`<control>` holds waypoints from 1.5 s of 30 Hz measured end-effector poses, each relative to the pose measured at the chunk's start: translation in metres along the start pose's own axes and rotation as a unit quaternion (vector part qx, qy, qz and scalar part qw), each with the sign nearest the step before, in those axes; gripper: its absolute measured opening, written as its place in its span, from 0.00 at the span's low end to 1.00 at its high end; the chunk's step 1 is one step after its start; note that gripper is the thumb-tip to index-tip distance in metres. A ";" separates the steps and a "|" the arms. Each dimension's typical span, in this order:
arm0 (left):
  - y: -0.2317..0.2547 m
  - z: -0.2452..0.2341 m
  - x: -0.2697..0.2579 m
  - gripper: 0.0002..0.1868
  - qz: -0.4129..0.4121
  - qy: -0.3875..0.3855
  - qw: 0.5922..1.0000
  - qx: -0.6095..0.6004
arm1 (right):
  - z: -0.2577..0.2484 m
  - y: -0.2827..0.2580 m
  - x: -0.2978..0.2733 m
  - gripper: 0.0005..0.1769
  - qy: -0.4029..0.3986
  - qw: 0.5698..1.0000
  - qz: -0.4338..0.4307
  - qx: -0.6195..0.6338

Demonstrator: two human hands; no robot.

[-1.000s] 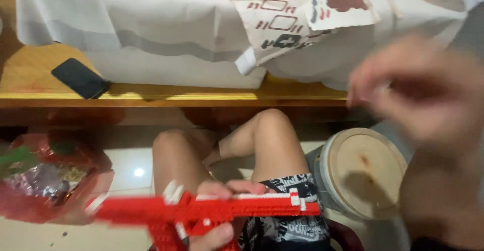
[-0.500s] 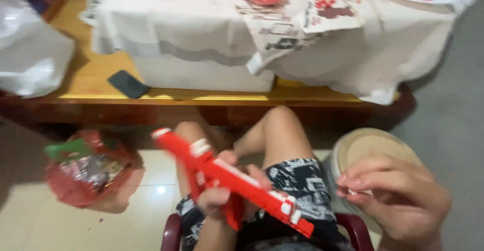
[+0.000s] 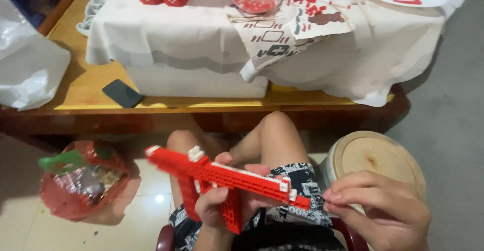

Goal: The person sits on a chair and assembles a red and white plastic toy gun. They use a small white mallet to tap pieces into place and add small red and white plastic bricks to the structure.

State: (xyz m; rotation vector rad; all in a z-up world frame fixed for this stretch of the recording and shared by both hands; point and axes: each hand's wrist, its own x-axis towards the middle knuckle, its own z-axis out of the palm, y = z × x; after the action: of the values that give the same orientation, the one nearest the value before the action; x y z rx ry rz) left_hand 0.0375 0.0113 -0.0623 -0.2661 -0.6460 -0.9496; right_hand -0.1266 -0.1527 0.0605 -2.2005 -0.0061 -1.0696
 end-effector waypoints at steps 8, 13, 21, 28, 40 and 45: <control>-0.009 0.078 0.034 0.17 0.036 0.078 0.976 0.200 | 0.000 -0.007 0.010 0.08 0.026 0.999 -0.021 -0.024; -0.015 0.092 0.043 0.16 0.032 0.130 0.962 0.238 | -0.001 -0.011 0.019 0.09 -0.014 0.991 -0.048 -0.126; -0.021 0.099 0.046 0.15 0.021 0.157 0.958 0.238 | -0.002 -0.005 0.022 0.08 -0.033 0.982 -0.090 -0.162; -0.025 0.097 0.048 0.13 0.035 0.171 0.960 0.220 | 0.000 -0.003 0.023 0.08 -0.032 0.976 -0.105 -0.187; -0.026 0.096 0.048 0.13 0.022 0.172 0.957 0.232 | -0.002 -0.004 0.030 0.03 -0.032 0.971 -0.146 -0.188; -0.026 0.100 0.049 0.12 0.024 0.175 0.954 0.243 | -0.001 -0.005 0.030 0.03 -0.030 0.972 -0.138 -0.186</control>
State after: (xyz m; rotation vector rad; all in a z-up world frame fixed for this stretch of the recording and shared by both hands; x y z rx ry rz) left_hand -0.0031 0.0124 0.0447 0.3193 -0.5222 -0.7377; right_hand -0.1091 -0.1577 0.0848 -2.6274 -0.1550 -1.2349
